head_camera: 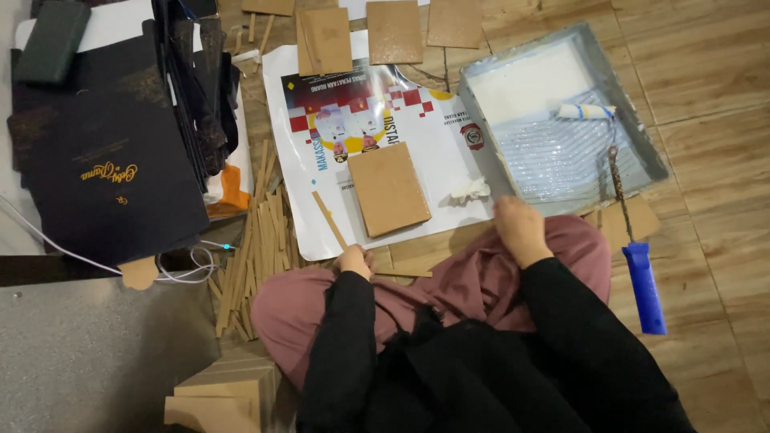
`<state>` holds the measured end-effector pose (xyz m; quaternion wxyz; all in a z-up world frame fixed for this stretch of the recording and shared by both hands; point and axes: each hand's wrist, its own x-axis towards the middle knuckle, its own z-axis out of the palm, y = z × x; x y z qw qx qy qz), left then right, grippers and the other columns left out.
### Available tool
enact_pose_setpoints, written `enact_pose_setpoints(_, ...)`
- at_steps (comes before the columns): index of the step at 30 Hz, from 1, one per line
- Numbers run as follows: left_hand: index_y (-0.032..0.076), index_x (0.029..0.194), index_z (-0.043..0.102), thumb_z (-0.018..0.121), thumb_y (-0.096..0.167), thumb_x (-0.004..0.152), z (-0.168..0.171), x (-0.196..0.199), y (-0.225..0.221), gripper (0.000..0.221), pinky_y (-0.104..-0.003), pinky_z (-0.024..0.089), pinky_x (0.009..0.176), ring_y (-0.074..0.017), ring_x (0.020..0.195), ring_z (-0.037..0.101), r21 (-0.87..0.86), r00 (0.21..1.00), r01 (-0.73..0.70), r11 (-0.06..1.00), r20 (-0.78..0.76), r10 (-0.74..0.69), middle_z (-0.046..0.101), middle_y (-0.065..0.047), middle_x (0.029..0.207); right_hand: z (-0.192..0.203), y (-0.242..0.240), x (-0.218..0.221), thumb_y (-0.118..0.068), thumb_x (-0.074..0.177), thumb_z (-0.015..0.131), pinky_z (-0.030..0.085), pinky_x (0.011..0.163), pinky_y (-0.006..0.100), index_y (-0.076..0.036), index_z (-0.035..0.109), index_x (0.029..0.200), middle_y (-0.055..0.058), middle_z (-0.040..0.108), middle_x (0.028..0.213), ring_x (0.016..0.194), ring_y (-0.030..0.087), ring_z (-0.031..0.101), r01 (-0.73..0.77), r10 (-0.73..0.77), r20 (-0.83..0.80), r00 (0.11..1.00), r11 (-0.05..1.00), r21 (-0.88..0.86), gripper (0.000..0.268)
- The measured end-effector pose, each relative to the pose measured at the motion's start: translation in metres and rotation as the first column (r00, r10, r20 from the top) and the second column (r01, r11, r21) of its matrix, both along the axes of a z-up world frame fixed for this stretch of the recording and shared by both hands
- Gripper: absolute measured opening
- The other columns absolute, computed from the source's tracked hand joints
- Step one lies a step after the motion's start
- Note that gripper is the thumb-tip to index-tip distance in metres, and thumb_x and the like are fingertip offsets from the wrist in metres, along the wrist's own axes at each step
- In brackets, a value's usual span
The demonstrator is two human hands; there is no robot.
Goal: Applying white adhesive to small cardboard pieces using a paint roller and a tray.
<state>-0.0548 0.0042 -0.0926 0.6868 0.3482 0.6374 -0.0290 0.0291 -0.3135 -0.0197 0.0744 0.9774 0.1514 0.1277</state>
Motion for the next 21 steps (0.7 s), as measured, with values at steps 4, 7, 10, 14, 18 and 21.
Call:
enact_pose_setpoints(4,0.012,0.08,0.05,0.055,0.024,0.083,-0.017,-0.009,-0.017,0.014,-0.04,0.044,0.052,-0.0201,0.051,0.047,-0.176,0.995,0.105,0.979,0.019,-0.103,0.036,0.002,0.059,0.02,-0.029,0.002,-0.028,0.08,0.059,0.051,0.053,0.033,-0.016,0.059,0.075,0.004,0.057,0.066,0.063,0.024,0.063,0.158,-0.158,0.003,0.987,0.987,0.042,0.014)
enact_pose_setpoints(7,0.009,0.089,0.043,0.053,0.02,0.084,0.02,-0.017,-0.031,0.016,-0.037,0.042,0.064,-0.0213,0.072,0.054,-0.332,0.991,0.108,0.937,0.11,-0.075,0.041,-0.002,0.075,0.029,-0.037,0.003,-0.037,0.072,0.068,0.051,0.057,0.039,-0.011,0.061,0.069,0.007,0.06,0.066,0.067,0.029,0.064,0.304,-0.292,-0.262,0.92,0.953,0.005,0.027)
enact_pose_setpoints(10,0.011,0.097,0.04,0.053,0.027,0.085,0.011,-0.015,-0.03,0.024,-0.036,0.042,0.063,-0.0201,0.076,0.057,-0.304,0.978,0.17,0.937,0.17,-0.123,0.045,-0.001,0.081,0.006,-0.039,0.01,-0.036,0.071,0.067,0.052,0.055,0.041,-0.011,0.063,0.068,0.009,0.061,0.063,0.067,0.031,0.065,0.299,-0.286,-0.296,0.912,0.954,-0.001,0.026)
enact_pose_setpoints(14,0.009,0.104,0.041,0.055,0.027,0.082,0.008,-0.011,-0.031,0.032,-0.037,0.045,0.066,-0.0204,0.08,0.057,-0.231,0.968,0.23,0.945,0.152,-0.199,0.047,-0.003,0.091,0.01,-0.03,0.014,-0.027,0.068,0.065,0.052,0.053,0.038,-0.01,0.061,0.065,0.007,0.057,0.059,0.061,0.028,0.063,0.214,-0.205,-0.154,0.967,0.976,0.042,0.018)
enact_pose_setpoints(18,0.01,0.11,0.042,0.06,0.026,0.078,0.022,-0.01,-0.035,0.039,-0.042,0.047,0.073,-0.0232,0.086,0.058,-0.208,0.958,0.281,0.937,0.122,-0.26,0.048,-0.003,0.098,0.009,-0.025,0.023,-0.024,0.066,0.061,0.052,0.052,0.037,-0.01,0.059,0.063,0.006,0.055,0.058,0.059,0.027,0.062,0.175,-0.166,-0.114,0.98,0.981,0.08,0.015)
enact_pose_setpoints(21,0.009,0.114,0.04,0.062,0.028,0.077,0.02,-0.015,-0.042,0.047,-0.042,0.046,0.072,-0.0222,0.08,0.055,-0.189,0.952,0.302,0.935,0.12,-0.283,0.042,-0.004,0.099,0.009,-0.019,0.025,-0.024,0.064,0.061,0.051,0.051,0.038,-0.009,0.057,0.061,0.007,0.053,0.056,0.058,0.028,0.061,0.168,-0.156,-0.102,0.982,0.979,0.112,0.015)
